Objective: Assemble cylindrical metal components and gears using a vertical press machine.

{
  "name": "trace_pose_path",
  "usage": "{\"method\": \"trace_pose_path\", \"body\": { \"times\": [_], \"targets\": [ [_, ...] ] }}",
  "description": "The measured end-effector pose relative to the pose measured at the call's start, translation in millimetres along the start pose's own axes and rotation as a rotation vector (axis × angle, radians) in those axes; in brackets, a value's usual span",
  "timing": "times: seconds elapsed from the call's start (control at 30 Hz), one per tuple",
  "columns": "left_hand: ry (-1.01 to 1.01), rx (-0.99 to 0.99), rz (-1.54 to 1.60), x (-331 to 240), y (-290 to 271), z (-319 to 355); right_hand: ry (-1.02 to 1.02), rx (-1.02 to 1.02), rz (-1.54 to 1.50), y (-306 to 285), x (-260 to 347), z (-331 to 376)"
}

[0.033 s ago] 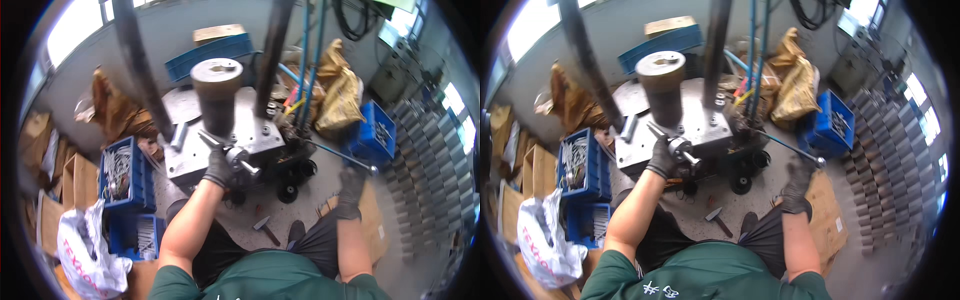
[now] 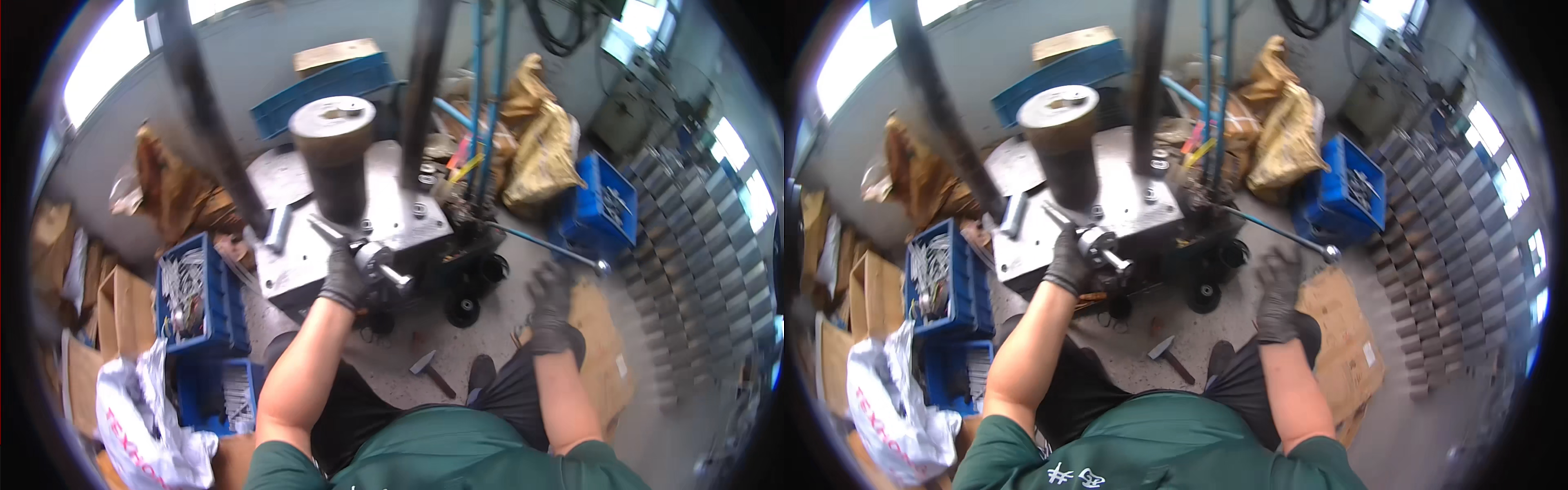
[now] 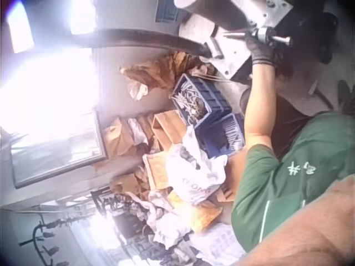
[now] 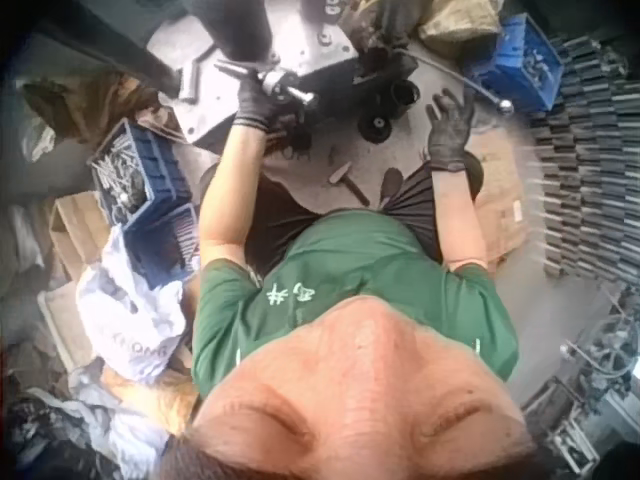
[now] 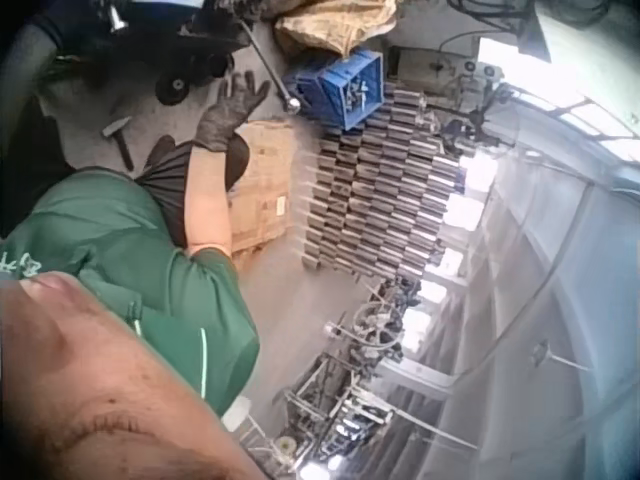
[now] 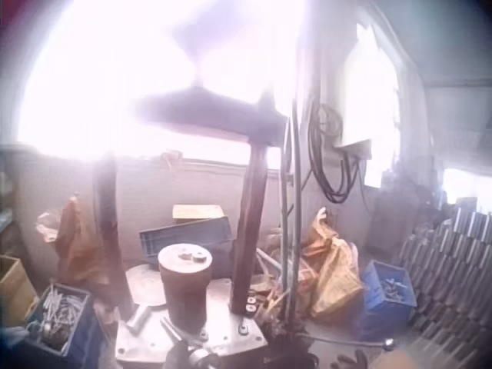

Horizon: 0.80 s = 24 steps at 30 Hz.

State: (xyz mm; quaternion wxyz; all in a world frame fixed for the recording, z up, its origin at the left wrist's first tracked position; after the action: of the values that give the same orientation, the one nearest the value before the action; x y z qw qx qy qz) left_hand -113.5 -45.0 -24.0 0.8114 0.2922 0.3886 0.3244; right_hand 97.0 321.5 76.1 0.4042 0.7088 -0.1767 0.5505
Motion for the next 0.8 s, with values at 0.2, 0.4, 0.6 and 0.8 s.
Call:
{"method": "trace_pose_path", "body": {
  "times": [0.2, 0.4, 0.6, 0.8],
  "targets": [
    [-0.267, -0.002, -0.157, 58.8, 20.2, 70.9, 0.708, 0.338, 0.082, 8.2, -168.7, 94.6],
    [-0.309, 0.233, -0.375, 114.6, -7.6, 91.8, 0.864, 0.568, 0.005, 67.5, -159.1, 145.4],
    [0.049, 0.511, -0.936, 133.1, 19.8, 111.5, 0.866, 0.691, 0.134, 65.2, -136.9, 138.1],
    [0.381, 0.691, -1.299, 148.7, 48.3, 118.1, -0.491, 0.549, 0.884, 34.1, -154.8, 110.4]
  ]
}}
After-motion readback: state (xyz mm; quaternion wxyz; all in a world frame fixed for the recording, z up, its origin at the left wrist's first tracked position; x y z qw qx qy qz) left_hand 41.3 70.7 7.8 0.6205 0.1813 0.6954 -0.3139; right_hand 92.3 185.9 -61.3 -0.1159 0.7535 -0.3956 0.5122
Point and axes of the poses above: each hand's wrist, its own z-axis away from the middle knuckle, its own y-axis out of the palm, x = y × z, the point moved 8 cm from there along -z, towards the middle knuckle, and after that the axes turned 5 degrees about -x, right-handed, at the moved point
